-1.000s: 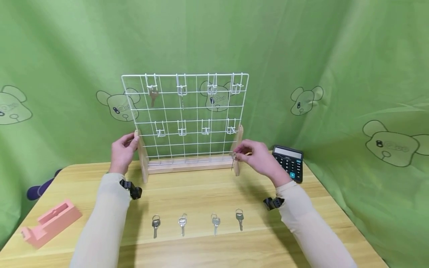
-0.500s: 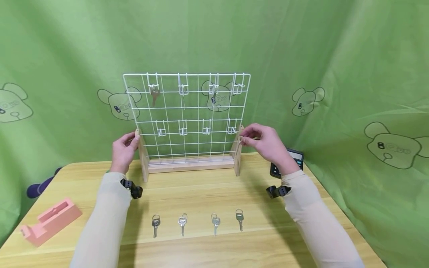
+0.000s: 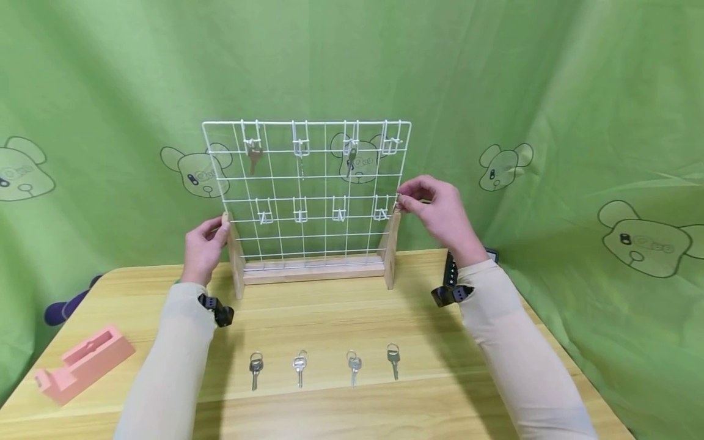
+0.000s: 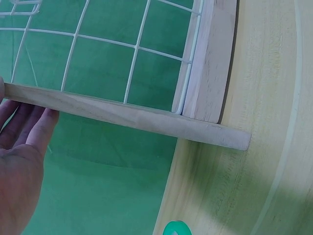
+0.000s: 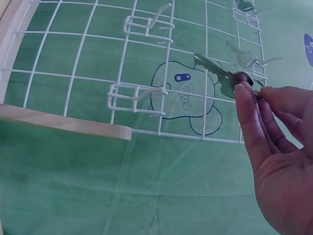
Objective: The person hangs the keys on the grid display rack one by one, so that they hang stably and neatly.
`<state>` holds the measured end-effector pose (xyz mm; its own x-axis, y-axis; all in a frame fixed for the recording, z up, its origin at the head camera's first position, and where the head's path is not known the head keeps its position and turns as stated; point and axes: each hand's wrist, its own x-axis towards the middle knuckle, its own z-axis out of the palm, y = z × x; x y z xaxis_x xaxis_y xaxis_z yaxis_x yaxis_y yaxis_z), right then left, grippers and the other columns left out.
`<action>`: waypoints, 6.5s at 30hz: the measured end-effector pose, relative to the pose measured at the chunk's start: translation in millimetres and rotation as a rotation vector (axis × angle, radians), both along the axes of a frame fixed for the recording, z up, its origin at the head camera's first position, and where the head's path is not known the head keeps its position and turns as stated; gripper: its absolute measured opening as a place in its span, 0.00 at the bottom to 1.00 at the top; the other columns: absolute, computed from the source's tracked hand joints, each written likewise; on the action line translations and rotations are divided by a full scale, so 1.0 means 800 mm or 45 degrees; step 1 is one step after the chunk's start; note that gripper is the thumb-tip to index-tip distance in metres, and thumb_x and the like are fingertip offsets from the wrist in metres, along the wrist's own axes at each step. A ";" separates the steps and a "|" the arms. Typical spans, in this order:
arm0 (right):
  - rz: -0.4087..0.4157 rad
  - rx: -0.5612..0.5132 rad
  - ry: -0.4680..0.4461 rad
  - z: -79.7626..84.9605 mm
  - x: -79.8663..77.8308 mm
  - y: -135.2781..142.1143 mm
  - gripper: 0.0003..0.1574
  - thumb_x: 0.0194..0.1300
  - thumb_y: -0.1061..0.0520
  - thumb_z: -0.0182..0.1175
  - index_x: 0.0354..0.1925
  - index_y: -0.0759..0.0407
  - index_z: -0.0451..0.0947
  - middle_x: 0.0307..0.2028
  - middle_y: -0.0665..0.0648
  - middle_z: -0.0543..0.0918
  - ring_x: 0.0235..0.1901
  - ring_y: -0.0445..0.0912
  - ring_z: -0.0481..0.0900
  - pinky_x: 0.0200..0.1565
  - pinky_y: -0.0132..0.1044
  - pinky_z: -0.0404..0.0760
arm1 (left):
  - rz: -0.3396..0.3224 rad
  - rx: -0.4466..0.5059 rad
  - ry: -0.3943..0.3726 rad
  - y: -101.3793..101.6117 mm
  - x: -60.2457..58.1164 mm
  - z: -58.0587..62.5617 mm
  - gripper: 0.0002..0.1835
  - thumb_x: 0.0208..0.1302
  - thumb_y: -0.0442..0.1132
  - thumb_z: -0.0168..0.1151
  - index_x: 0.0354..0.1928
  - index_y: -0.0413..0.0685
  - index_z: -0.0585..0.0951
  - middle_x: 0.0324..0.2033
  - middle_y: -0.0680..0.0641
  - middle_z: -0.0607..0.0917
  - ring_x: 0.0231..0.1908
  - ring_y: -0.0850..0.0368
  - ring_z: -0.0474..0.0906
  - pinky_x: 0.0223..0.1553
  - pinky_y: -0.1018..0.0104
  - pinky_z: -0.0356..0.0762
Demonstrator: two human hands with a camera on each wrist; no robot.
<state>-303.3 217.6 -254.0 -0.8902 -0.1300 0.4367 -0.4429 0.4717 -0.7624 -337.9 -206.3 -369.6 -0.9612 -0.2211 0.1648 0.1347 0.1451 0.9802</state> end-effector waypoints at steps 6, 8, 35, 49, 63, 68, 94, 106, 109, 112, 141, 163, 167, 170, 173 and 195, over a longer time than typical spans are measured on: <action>-0.012 -0.062 0.011 0.004 -0.002 -0.003 0.12 0.66 0.66 0.62 0.48 0.66 0.79 0.40 0.62 0.83 0.39 0.55 0.83 0.42 0.32 0.85 | 0.003 -0.014 -0.007 0.001 0.000 0.001 0.25 0.74 0.42 0.55 0.68 0.40 0.68 0.64 0.37 0.73 0.61 0.46 0.71 0.61 0.63 0.73; -0.013 -0.082 0.021 0.006 -0.003 -0.004 0.11 0.66 0.66 0.62 0.48 0.67 0.79 0.41 0.63 0.83 0.39 0.56 0.82 0.42 0.32 0.85 | -0.003 -0.017 -0.009 0.001 0.001 0.002 0.26 0.74 0.42 0.55 0.68 0.40 0.68 0.64 0.37 0.72 0.62 0.46 0.71 0.62 0.63 0.73; -0.081 -0.337 0.192 0.062 -0.024 -0.020 0.10 0.66 0.69 0.62 0.46 0.68 0.80 0.41 0.65 0.82 0.37 0.49 0.82 0.43 0.34 0.85 | 0.019 -0.019 -0.013 0.001 0.000 0.001 0.25 0.74 0.42 0.55 0.68 0.40 0.69 0.63 0.37 0.73 0.61 0.46 0.72 0.61 0.63 0.74; -0.194 -0.364 0.102 0.077 -0.027 -0.027 0.11 0.67 0.66 0.61 0.48 0.65 0.80 0.41 0.61 0.81 0.38 0.49 0.82 0.45 0.36 0.85 | 0.003 -0.004 -0.005 0.002 0.001 0.000 0.26 0.73 0.43 0.56 0.68 0.39 0.69 0.63 0.37 0.74 0.61 0.45 0.72 0.61 0.63 0.73; -0.176 -0.507 0.043 0.069 -0.046 -0.035 0.13 0.66 0.70 0.61 0.49 0.70 0.78 0.44 0.65 0.80 0.39 0.48 0.81 0.44 0.35 0.86 | 0.013 -0.002 0.010 -0.001 0.000 -0.002 0.26 0.73 0.43 0.56 0.69 0.42 0.68 0.65 0.39 0.72 0.62 0.47 0.71 0.61 0.63 0.73; -0.173 -0.473 0.070 0.062 -0.045 -0.029 0.14 0.66 0.69 0.61 0.51 0.68 0.78 0.43 0.62 0.81 0.40 0.48 0.81 0.44 0.36 0.86 | 0.007 -0.009 0.015 0.000 0.000 -0.001 0.25 0.73 0.42 0.56 0.69 0.42 0.69 0.66 0.39 0.71 0.62 0.46 0.71 0.61 0.63 0.73; -0.013 0.128 0.001 -0.051 0.009 -0.014 0.12 0.69 0.61 0.60 0.50 0.62 0.78 0.44 0.56 0.81 0.44 0.49 0.78 0.49 0.42 0.81 | -0.031 -0.055 0.029 -0.003 0.001 0.005 0.26 0.73 0.42 0.55 0.69 0.42 0.68 0.67 0.39 0.70 0.64 0.45 0.69 0.64 0.61 0.70; 0.241 0.340 -0.075 -0.102 0.032 -0.056 0.09 0.67 0.63 0.62 0.46 0.61 0.81 0.41 0.54 0.81 0.42 0.47 0.80 0.47 0.40 0.84 | -0.049 0.004 0.031 -0.001 0.001 0.004 0.26 0.74 0.39 0.55 0.70 0.41 0.66 0.67 0.38 0.69 0.64 0.46 0.69 0.63 0.66 0.71; 0.301 0.371 -0.077 -0.114 0.035 -0.068 0.09 0.66 0.64 0.62 0.46 0.61 0.81 0.41 0.52 0.81 0.42 0.46 0.79 0.46 0.37 0.84 | -0.046 0.015 0.030 -0.001 0.000 0.004 0.26 0.74 0.39 0.55 0.70 0.41 0.66 0.67 0.38 0.69 0.64 0.47 0.69 0.62 0.66 0.71; 0.354 0.398 -0.077 -0.125 0.038 -0.080 0.09 0.66 0.64 0.63 0.45 0.60 0.81 0.40 0.51 0.81 0.41 0.45 0.79 0.45 0.34 0.84 | -0.044 0.028 0.030 -0.001 -0.001 0.003 0.26 0.73 0.39 0.55 0.70 0.41 0.67 0.67 0.37 0.69 0.64 0.46 0.69 0.62 0.67 0.71; 0.760 0.755 -0.109 -0.192 0.079 -0.206 0.12 0.67 0.62 0.63 0.49 0.58 0.81 0.43 0.48 0.81 0.43 0.36 0.78 0.48 0.24 0.77 | -0.026 0.052 0.031 -0.001 -0.002 -0.001 0.25 0.73 0.38 0.55 0.69 0.41 0.68 0.65 0.37 0.71 0.63 0.45 0.70 0.60 0.65 0.74; 0.758 0.965 -0.165 -0.228 0.076 -0.277 0.18 0.61 0.54 0.70 0.49 0.56 0.81 0.40 0.45 0.78 0.36 0.34 0.72 0.44 0.21 0.74 | -0.017 0.043 0.030 -0.002 -0.002 -0.001 0.26 0.72 0.40 0.56 0.69 0.42 0.68 0.65 0.37 0.71 0.62 0.46 0.71 0.60 0.65 0.74; 0.738 1.038 -0.161 -0.231 0.077 -0.285 0.18 0.60 0.52 0.71 0.48 0.54 0.82 0.39 0.44 0.76 0.37 0.34 0.72 0.46 0.20 0.73 | -0.021 0.045 0.028 -0.001 -0.002 -0.001 0.25 0.73 0.40 0.56 0.69 0.42 0.68 0.65 0.37 0.71 0.63 0.46 0.70 0.60 0.65 0.74; 0.737 1.079 -0.156 -0.231 0.078 -0.290 0.17 0.59 0.52 0.72 0.47 0.53 0.82 0.38 0.44 0.74 0.37 0.34 0.72 0.45 0.20 0.73 | -0.019 0.053 0.025 -0.001 -0.001 -0.002 0.25 0.73 0.40 0.56 0.69 0.42 0.68 0.66 0.37 0.71 0.63 0.46 0.70 0.60 0.66 0.73; 0.739 1.104 -0.155 -0.232 0.079 -0.294 0.15 0.58 0.52 0.72 0.43 0.52 0.82 0.36 0.43 0.73 0.36 0.34 0.70 0.42 0.19 0.72 | -0.017 0.052 0.026 -0.001 0.000 -0.002 0.26 0.73 0.40 0.56 0.69 0.42 0.68 0.66 0.37 0.71 0.63 0.46 0.70 0.61 0.66 0.73; 0.835 1.032 -0.226 -0.231 0.073 -0.292 0.13 0.61 0.62 0.67 0.26 0.49 0.76 0.21 0.42 0.74 0.25 0.34 0.70 0.28 0.20 0.70 | -0.030 0.028 0.026 -0.002 -0.001 -0.001 0.26 0.73 0.41 0.56 0.69 0.42 0.68 0.66 0.38 0.71 0.63 0.46 0.70 0.61 0.64 0.73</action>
